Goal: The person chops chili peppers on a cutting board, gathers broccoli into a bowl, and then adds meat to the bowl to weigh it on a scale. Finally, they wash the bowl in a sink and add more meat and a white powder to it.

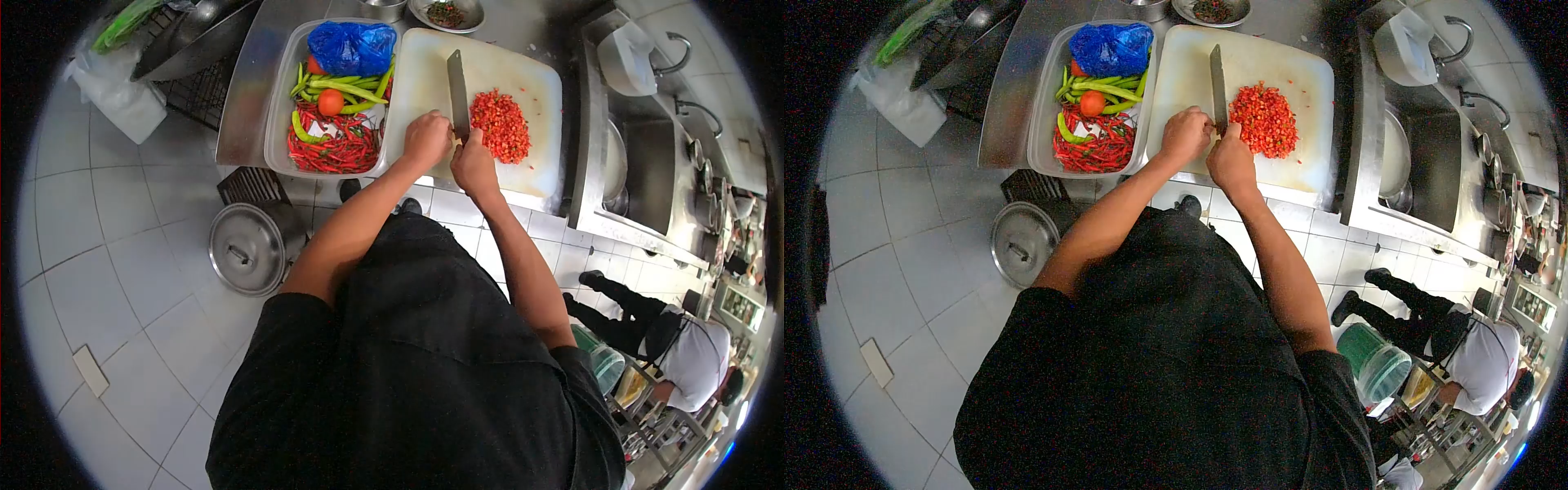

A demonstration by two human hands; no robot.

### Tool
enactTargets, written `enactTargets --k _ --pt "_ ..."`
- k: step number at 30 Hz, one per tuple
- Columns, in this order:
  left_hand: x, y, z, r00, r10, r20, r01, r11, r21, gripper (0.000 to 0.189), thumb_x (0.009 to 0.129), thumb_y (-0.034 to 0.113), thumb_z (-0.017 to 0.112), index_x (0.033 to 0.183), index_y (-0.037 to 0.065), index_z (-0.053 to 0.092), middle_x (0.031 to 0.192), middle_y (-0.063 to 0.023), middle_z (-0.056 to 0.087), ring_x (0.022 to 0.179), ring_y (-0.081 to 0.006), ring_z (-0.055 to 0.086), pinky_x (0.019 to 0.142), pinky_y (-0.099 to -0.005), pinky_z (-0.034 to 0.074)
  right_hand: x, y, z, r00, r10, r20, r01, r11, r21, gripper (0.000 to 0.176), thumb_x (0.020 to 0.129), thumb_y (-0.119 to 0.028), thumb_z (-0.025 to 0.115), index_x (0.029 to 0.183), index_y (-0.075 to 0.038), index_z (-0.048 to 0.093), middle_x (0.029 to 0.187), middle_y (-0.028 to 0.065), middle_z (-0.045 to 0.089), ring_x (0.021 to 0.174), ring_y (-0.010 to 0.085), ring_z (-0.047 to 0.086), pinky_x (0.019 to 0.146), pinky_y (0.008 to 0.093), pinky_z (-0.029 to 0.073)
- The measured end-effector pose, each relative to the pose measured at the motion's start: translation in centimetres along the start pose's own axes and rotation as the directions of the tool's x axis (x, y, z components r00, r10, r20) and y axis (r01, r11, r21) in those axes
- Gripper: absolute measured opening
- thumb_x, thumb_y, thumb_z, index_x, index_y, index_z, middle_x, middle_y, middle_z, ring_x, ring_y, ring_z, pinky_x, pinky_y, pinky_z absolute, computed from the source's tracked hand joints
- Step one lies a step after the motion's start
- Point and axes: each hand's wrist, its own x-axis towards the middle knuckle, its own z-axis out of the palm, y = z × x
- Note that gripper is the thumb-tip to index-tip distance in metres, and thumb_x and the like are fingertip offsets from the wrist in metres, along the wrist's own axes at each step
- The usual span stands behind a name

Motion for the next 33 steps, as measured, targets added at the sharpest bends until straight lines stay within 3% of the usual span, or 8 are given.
enactTargets --k 8,14,16,19,21,24,25,33 --pt "0.4 1.5 -1.1 0.996 -0.086 0.01 0.086 0.996 0.004 0.01 0.075 0.009 0.06 0.073 0.003 0.067 0.084 -0.0188 0.063 0.08 -0.0379 0.062 0.073 -0.0473 0.05 0.4 1.7 0.2 0.997 -0.045 -0.069 0.051 0.995 0.086 0.024 0.086 -0.01 0.049 0.103 0.003 0.04 0.078 0.0365 0.059 0.075 0.0527 0.06 0.07 0.0596 0.046" --pt "12.4 4.8 -4.6 0.971 -0.063 -0.23 0.05 0.997 -0.063 0.012 0.077 0.01 0.058 0.075 0.004 0.068 0.078 -0.0199 0.063 0.078 -0.0393 0.062 0.072 -0.0481 0.05 0.1 2.2 0.9 0.991 -0.052 -0.124 0.064 0.994 0.093 0.023 0.087 -0.01 0.05 0.101 0.005 0.039 0.072 0.035 0.059 0.071 0.051 0.061 0.066 0.0586 0.048" --pt "18.1 4.1 -5.7 0.967 0.029 -0.254 -0.022 0.999 0.027 0.012 0.077 0.009 0.057 0.073 0.005 0.068 0.08 -0.0209 0.064 0.08 -0.0398 0.063 0.074 -0.0487 0.05 0.1 1.9 0.5 0.994 -0.013 -0.109 0.02 0.998 0.065 0.022 0.086 -0.011 0.048 0.101 0.002 0.039 0.076 0.0349 0.06 0.073 0.0508 0.062 0.067 0.0585 0.048" --pt "23.2 3.8 -8.7 0.976 0.127 -0.178 -0.103 0.985 0.139 0.043 0.072 0.01 0.059 0.115 0.01 0.066 0.108 -0.0218 0.065 0.098 -0.0413 0.061 0.086 -0.0488 0.05 0.1 1.5 0.3 0.996 0.017 -0.082 -0.013 0.999 0.05 0.021 0.086 -0.012 0.046 0.101 0.002 0.04 0.078 0.0348 0.061 0.075 0.0508 0.062 0.068 0.0587 0.048" --pt "24.9 2.2 -9.2 0.88 0.249 -0.406 -0.214 0.968 0.13 0.028 0.075 0.019 0.062 0.1 0.008 0.07 0.099 -0.0212 0.067 0.092 -0.039 0.064 0.081 -0.0449 0.051 -0.3 1.2 0.5 0.997 0.039 -0.072 -0.036 0.998 0.051 0.02 0.087 -0.011 0.045 0.101 0.002 0.04 0.078 0.0348 0.061 0.075 0.0509 0.062 0.07 0.0588 0.048" --pt "20.7 5.6 -16.5 0.946 0.158 -0.285 -0.155 0.987 0.033 0.022 0.081 0.013 0.056 0.093 0.005 0.072 0.096 -0.022 0.067 0.094 -0.038 0.064 0.084 -0.0439 0.05 -0.3 0.8 0.1 0.996 0.055 -0.064 -0.053 0.998 0.03 0.02 0.087 -0.012 0.045 0.102 0.001 0.04 0.08 0.0349 0.061 0.078 0.0509 0.061 0.073 0.0584 0.047" --pt "18.2 7.0 -19.2 0.983 0.028 -0.184 -0.043 0.996 -0.079 0.021 0.082 0.023 0.06 0.089 0.007 0.071 0.084 -0.0154 0.069 0.08 -0.0324 0.068 0.071 -0.0392 0.052 -0.1 1.5 0.6 0.996 0.018 -0.084 -0.014 0.999 0.047 0.021 0.088 -0.013 0.045 0.103 0.001 0.041 0.081 0.0349 0.061 0.079 0.051 0.061 0.073 0.0578 0.047" --pt "2.7 -7.3 -21.1 0.966 -0.135 0.221 0.116 0.989 0.097 0.021 0.085 0.021 0.064 0.096 0.006 0.073 0.088 -0.0138 0.071 0.081 -0.0213 0.068 0.074 -0.0355 0.052 0.0 1.3 0.3 0.997 -0.031 -0.071 0.035 0.998 0.049 0.024 0.086 -0.01 0.046 0.105 0.003 0.041 0.082 0.0356 0.06 0.08 0.0516 0.061 0.074 0.0571 0.047"
